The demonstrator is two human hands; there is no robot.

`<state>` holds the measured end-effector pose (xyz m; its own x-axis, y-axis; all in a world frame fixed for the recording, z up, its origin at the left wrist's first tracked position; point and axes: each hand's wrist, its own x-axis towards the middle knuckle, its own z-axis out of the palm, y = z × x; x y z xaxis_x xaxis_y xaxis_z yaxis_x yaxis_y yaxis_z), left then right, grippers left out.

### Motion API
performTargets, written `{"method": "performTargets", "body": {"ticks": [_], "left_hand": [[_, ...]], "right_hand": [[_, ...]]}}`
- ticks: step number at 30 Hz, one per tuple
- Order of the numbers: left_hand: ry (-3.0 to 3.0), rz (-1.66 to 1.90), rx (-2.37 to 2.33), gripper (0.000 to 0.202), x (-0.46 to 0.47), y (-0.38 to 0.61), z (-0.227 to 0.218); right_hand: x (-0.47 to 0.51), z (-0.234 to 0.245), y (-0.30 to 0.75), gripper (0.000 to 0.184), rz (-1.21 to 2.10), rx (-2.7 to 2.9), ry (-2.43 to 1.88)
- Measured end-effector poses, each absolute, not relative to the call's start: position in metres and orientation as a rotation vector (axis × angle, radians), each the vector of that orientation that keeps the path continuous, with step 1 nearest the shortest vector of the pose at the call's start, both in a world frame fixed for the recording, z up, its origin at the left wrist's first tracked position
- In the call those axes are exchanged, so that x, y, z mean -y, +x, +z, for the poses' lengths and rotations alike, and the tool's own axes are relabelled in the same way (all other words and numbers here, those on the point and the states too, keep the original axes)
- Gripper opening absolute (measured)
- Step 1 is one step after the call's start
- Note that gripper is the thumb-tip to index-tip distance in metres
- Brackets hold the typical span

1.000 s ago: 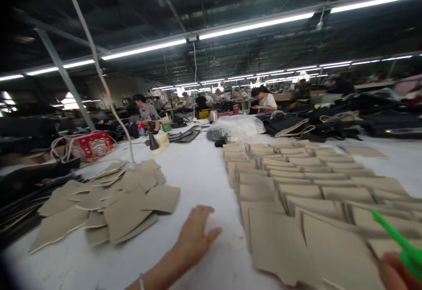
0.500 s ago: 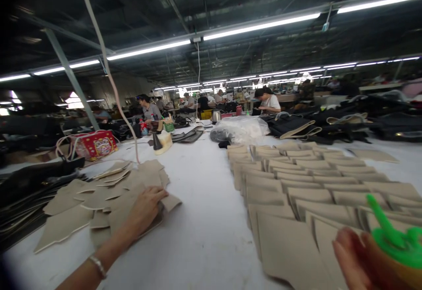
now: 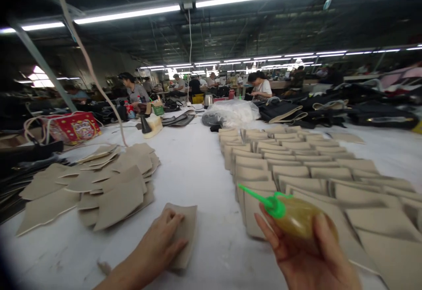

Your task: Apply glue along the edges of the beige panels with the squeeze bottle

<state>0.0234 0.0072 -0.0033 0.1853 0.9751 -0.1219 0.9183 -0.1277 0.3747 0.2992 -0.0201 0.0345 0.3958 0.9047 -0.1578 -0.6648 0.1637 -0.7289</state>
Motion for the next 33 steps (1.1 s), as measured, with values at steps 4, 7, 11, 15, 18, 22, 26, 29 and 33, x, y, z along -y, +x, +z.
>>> {"method": "performTargets", "body": {"ticks": [4,7,11,15,18,22,26,29,33], "left_hand": [[2.114,0.158,-1.807,0.044,-0.002,0.033,-0.006],[2.147,0.115,-1.821,0.041,-0.004,0.041,-0.002],[2.136,0.054,-1.840,0.039,-0.007,0.048,0.004],[2.133,0.012,-1.839,0.039,-0.009,0.054,0.013],[2.134,-0.005,-1.847,0.039,-0.010,0.059,0.015],[2.157,-0.053,-1.876,0.039,-0.012,0.067,0.012],[2.199,-0.108,-1.936,0.034,-0.012,0.068,0.009],[2.237,-0.131,-1.939,0.029,-0.013,0.063,0.011],[2.287,-0.184,-1.860,0.025,-0.015,0.057,0.013]], "right_hand": [[0.018,0.041,0.282,0.016,1.180,0.274,-0.815],[0.017,0.034,0.278,0.017,1.221,0.330,-0.795],[0.018,0.022,0.280,0.028,1.228,0.388,-0.844],[0.017,0.010,0.284,0.034,1.236,0.457,-0.846],[0.017,0.005,0.286,0.038,1.224,0.505,-0.832],[0.018,0.006,0.286,0.042,1.194,0.565,-0.848],[0.019,0.009,0.287,0.041,1.158,0.612,-0.854],[0.018,0.007,0.289,0.039,1.156,0.644,-0.859],[0.017,0.002,0.289,0.039,1.131,0.691,-0.897]]}}
